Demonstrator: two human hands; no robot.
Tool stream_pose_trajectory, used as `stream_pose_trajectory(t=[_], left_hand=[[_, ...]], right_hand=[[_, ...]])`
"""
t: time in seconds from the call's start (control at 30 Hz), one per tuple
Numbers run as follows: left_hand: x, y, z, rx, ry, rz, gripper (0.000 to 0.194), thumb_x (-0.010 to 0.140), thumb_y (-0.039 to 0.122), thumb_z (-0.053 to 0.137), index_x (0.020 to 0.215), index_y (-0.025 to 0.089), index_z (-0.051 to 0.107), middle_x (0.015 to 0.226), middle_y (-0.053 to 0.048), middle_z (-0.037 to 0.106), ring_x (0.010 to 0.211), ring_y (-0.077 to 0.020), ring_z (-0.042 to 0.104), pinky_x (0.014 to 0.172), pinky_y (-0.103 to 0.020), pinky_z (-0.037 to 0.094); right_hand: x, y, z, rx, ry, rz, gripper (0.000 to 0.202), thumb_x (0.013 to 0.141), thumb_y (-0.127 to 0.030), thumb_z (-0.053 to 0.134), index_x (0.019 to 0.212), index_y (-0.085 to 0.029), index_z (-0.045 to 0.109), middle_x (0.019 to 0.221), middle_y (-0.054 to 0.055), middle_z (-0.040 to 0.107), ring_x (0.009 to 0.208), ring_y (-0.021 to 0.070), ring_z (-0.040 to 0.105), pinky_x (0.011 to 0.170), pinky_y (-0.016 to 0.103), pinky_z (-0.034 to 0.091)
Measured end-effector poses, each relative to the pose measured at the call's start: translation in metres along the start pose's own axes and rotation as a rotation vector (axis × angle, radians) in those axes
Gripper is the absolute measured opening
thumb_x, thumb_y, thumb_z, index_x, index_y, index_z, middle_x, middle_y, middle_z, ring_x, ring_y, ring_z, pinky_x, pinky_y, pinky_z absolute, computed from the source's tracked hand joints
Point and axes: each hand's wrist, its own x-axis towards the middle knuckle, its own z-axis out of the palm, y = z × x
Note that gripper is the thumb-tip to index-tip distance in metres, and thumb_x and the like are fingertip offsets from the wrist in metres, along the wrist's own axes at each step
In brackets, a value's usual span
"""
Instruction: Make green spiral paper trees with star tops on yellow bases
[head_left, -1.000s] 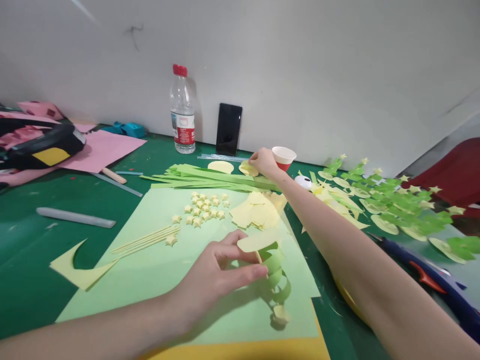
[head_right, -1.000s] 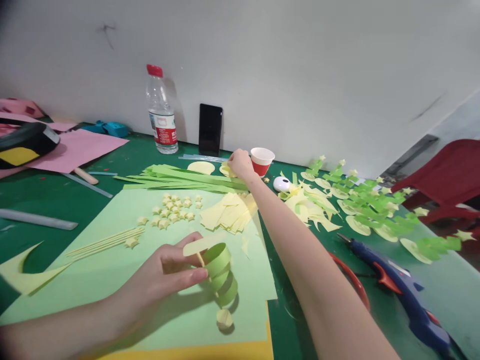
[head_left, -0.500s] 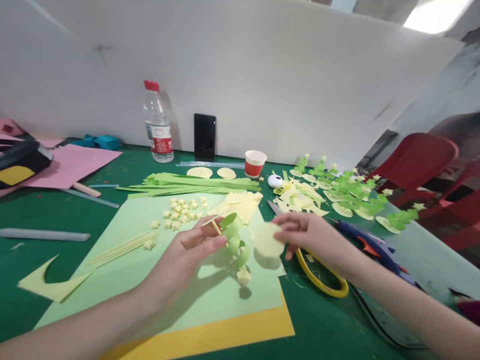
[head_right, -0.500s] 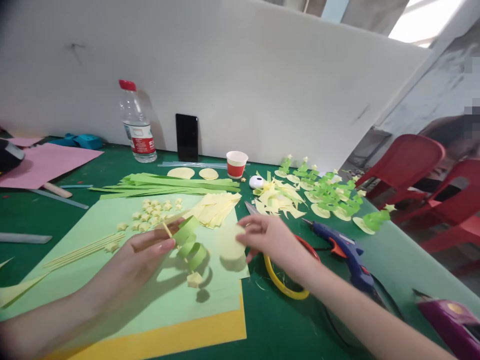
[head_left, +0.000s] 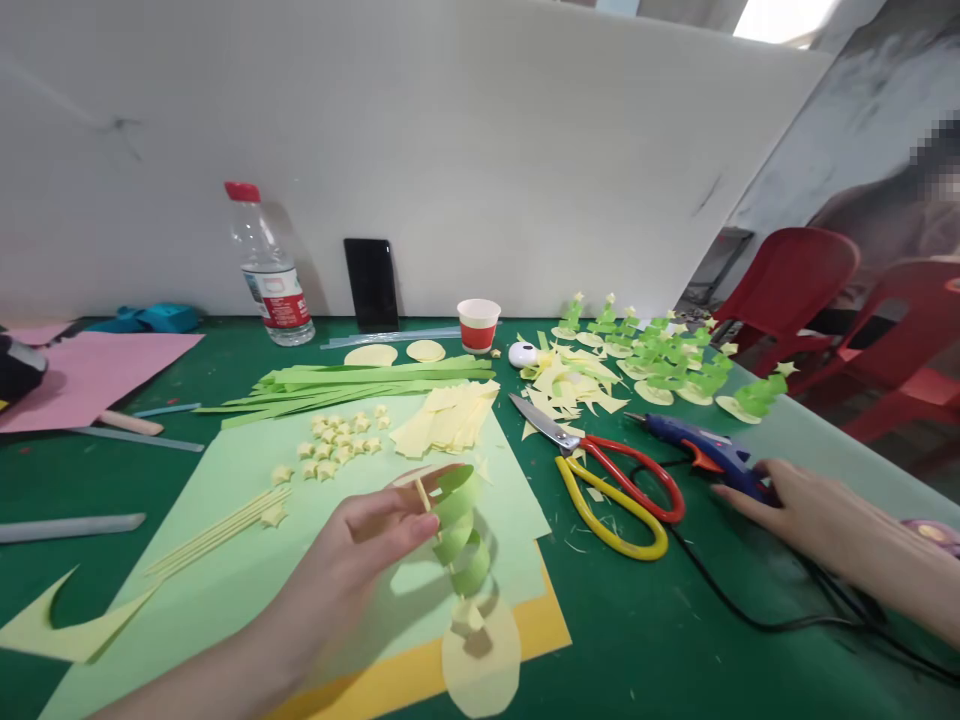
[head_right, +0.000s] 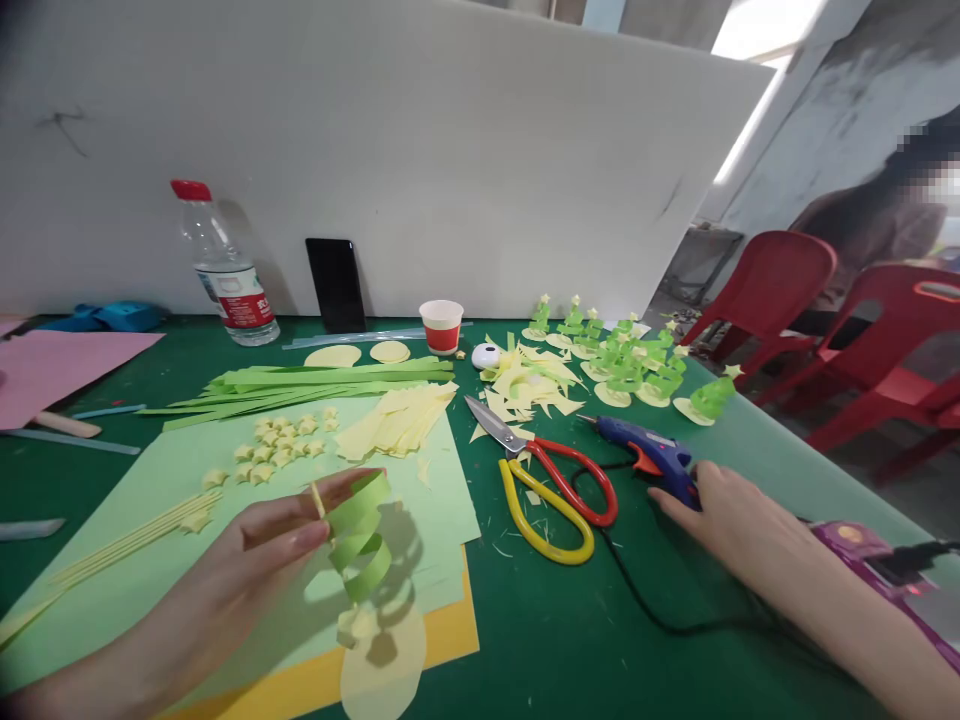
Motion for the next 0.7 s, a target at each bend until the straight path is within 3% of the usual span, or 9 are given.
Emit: stream_pose_trajectory(t=[0.13,0.3,0.4,0.57,0.7], left_hand=[[-0.006,0.006,0.004,0.032,0.047,0.026,0.020,0.061,0.049,0.071,0.058,0.029,0.068,0.128,0.004,0.053,0.118,-0.0339,0.044,0.096,-0.051,0.038],[-0.008,0.012,0.014,0.056,0.006,0.063,0.020,0.064,0.050,0.069,0.067,0.031,0.073,0.125,0.002,0.054,0.122,-0.0320,0.040,0.096,-0.047,0.040],[-0.008,0.013,0.021,0.069,-0.008,0.074,0.022,0.063,0.050,0.069,0.065,0.029,0.073,0.125,0.000,0.055,0.123,-0.0323,0.039,0.096,-0.046,0.039],[-0.007,0.014,0.034,0.091,0.060,0.041,0.018,0.062,0.041,0.073,0.064,0.023,0.072,0.125,-0.004,0.055,0.122,-0.0324,0.040,0.099,-0.046,0.036],[-0.002,0.015,0.041,0.077,-0.063,0.086,0.009,0.065,0.031,0.071,0.070,0.024,0.073,0.118,-0.003,0.059,0.106,-0.0287,0.055,0.088,-0.042,0.047]], right_hand=[[0.011,0.004,-0.005,0.205,-0.154,0.111,0.018,0.064,-0.031,0.061,0.051,-0.028,0.048,0.054,0.004,0.053,0.047,0.0137,0.046,0.054,0.033,0.036],[0.012,-0.006,-0.020,0.487,-0.257,0.221,0.008,0.054,-0.033,0.060,0.049,-0.029,0.055,0.052,0.006,0.052,0.044,0.0138,0.049,0.049,0.035,0.037],[0.007,-0.009,-0.028,0.637,-0.228,0.267,0.011,0.049,-0.037,0.062,0.050,-0.028,0.055,0.054,0.004,0.051,0.049,0.0126,0.051,0.052,0.033,0.041],[-0.010,-0.024,-0.039,0.857,-0.136,0.288,0.030,0.044,-0.040,0.065,0.070,-0.028,0.058,0.078,0.004,0.059,0.060,0.0126,0.057,0.056,0.025,0.051],[-0.024,-0.039,-0.043,0.925,-0.102,0.233,0.041,0.034,-0.041,0.074,0.068,-0.026,0.056,0.057,0.000,0.051,0.046,0.0105,0.046,0.036,0.019,0.044]])
